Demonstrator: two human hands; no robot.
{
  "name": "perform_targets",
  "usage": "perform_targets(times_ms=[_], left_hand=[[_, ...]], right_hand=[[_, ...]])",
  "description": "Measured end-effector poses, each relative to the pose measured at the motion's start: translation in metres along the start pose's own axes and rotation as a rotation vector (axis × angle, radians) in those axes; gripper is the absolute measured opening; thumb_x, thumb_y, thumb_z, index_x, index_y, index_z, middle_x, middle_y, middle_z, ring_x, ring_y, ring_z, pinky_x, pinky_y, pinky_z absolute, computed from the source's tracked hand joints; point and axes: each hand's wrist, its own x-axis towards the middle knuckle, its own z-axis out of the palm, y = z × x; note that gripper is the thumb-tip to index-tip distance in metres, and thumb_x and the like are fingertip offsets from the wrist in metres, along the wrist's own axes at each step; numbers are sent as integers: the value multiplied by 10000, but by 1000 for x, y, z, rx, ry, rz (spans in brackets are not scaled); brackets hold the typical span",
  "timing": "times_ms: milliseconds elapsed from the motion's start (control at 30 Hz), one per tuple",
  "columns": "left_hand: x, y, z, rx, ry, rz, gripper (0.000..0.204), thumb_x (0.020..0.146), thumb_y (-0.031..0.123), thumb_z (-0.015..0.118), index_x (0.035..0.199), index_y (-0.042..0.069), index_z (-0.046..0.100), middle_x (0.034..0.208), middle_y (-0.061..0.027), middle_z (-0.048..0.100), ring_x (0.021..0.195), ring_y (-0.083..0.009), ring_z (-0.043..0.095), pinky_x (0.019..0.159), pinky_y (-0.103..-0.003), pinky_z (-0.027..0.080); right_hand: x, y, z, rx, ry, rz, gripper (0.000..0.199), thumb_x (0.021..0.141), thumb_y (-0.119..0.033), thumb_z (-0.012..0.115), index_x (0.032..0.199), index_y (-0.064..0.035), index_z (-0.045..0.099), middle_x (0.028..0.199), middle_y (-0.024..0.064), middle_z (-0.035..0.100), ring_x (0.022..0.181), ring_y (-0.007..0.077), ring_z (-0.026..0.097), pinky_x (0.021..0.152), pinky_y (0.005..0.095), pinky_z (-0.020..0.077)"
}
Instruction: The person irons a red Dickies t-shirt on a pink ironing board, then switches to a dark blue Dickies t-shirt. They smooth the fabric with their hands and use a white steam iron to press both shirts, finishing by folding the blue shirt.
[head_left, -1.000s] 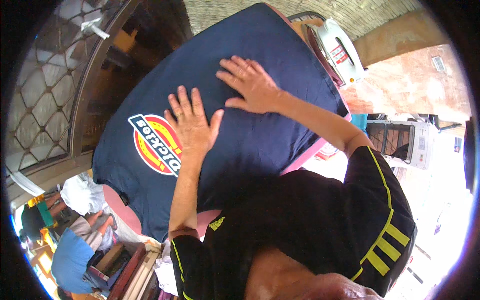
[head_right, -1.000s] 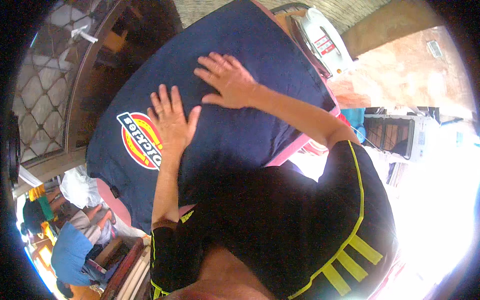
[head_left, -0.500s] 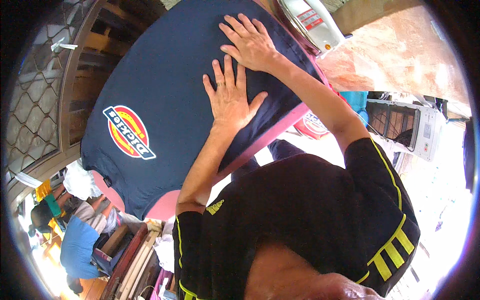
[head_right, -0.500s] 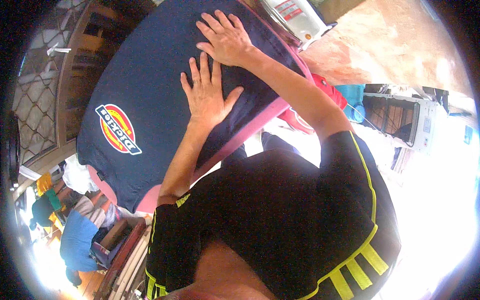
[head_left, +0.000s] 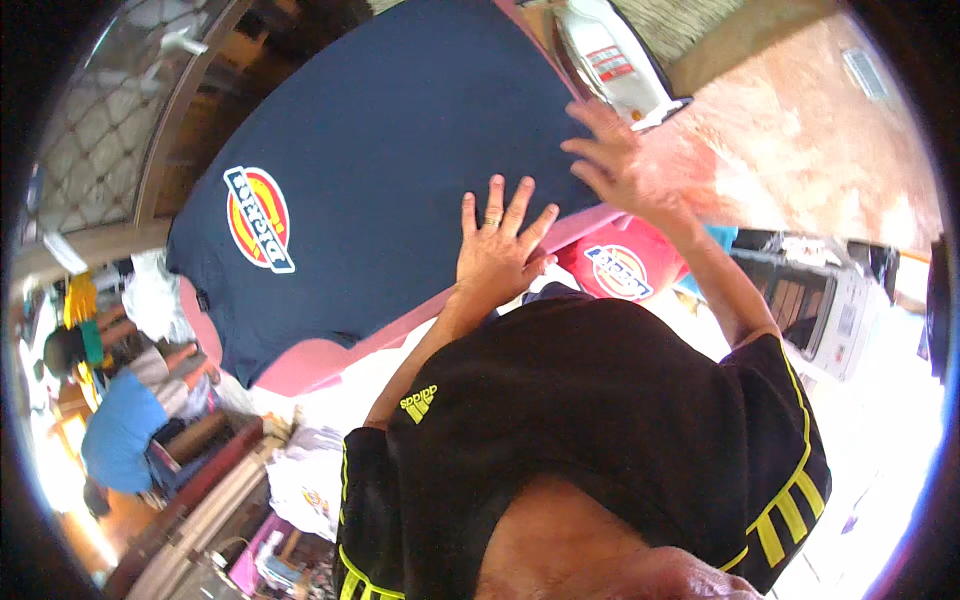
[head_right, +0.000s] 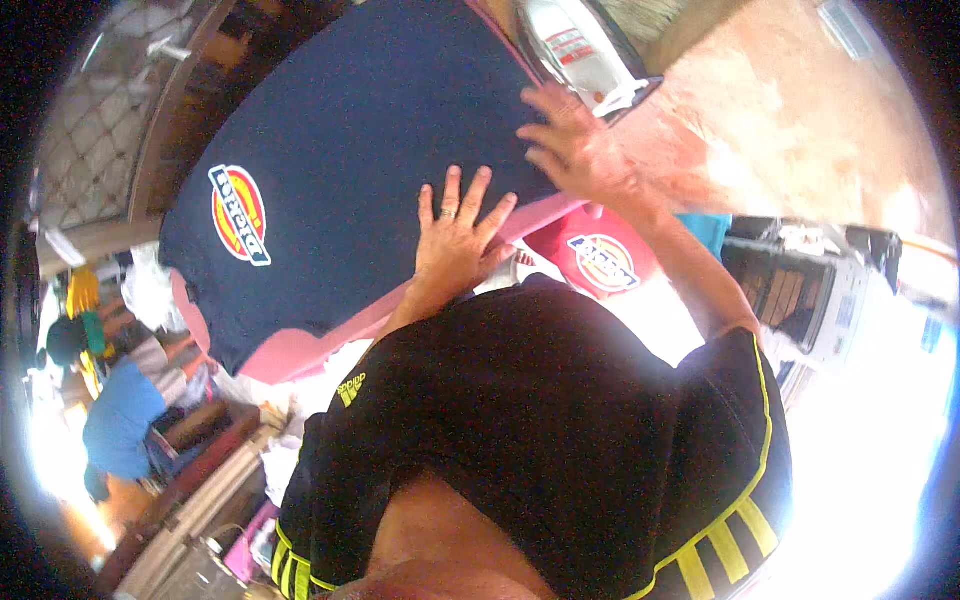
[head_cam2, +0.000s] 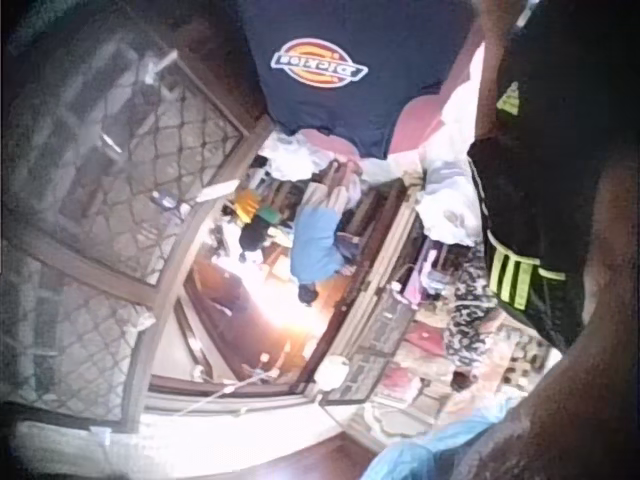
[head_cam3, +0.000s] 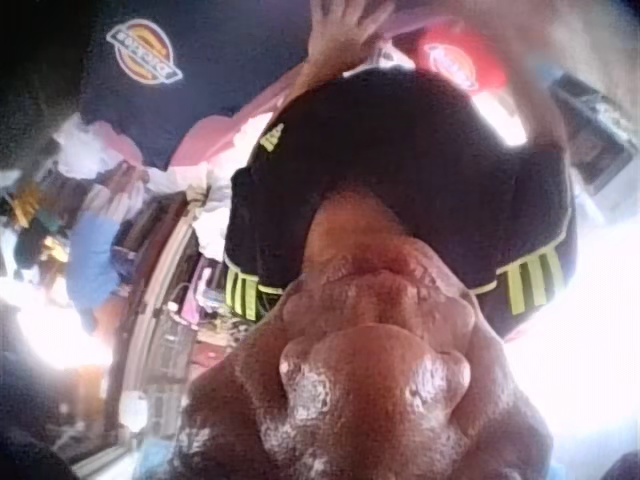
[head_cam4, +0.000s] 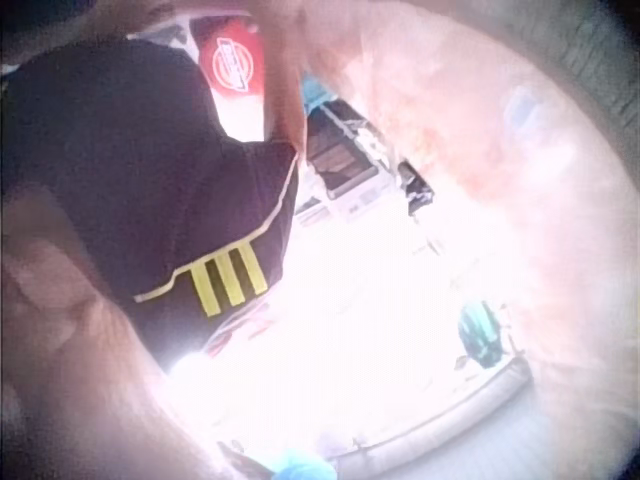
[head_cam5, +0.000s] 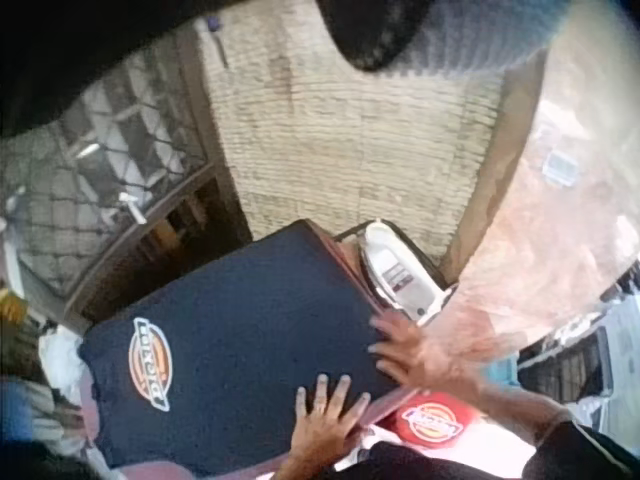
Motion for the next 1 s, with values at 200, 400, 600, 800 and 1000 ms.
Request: perform_targets(times_ms=[200, 400, 600, 800, 1000], left_hand=[[-7, 4, 0, -113, 45, 66, 612, 893, 510, 596, 1433, 240, 494, 1587, -48, 308, 1481, -365, 202, 1134, -677, 140], [-30, -22, 17, -578, 351, -128, 530, 903, 339, 630, 1370, 111, 527, 1479, -105, 452, 1432, -345, 325, 1147, -601, 185], [-83, -57, -36, 12, 500, -581, 562, 844, 331, 686, 1335, 91, 556, 1496, -143, 395, 1413, -389, 313, 1107, -580, 244], [-126, -97, -32, 142, 345, -807, 793, 906, 584, 551, 1484, 69, 377, 1583, -209, 230, 1459, -448, 187, 1128, -632, 170], [-143, -100, -31, 125, 372, -799, 809, 898, 572, 565, 1478, 41, 373, 1577, -234, 231, 1453, -471, 181, 1107, -661, 178]], right_hand=[[69, 117, -26, -250, 277, 200, 592, 944, -323, 631, 1352, 75, 469, 1342, 317, 505, 1249, 423, 498, 1048, 471, 404], [96, 135, -25, 651, 64, 589, 351, 984, -372, 579, 1013, -22, 599, 709, 24, 570, 547, 84, 528, 486, 256, 440], [90, 58, -74, 587, 6, 520, 272, 1002, -331, 563, 974, -62, 592, 627, -35, 479, 475, 32, 402, 413, 226, 319], [85, -46, -53, 540, -77, 540, 274, 978, -317, 598, 1103, -73, 612, 712, 8, 557, 577, 102, 518, 474, 289, 423], [114, -158, 36, 487, -49, 112, 290, 951, -295, 617, 1028, -21, 563, 808, 261, 628, 770, 462, 643, 681, 486, 505]])
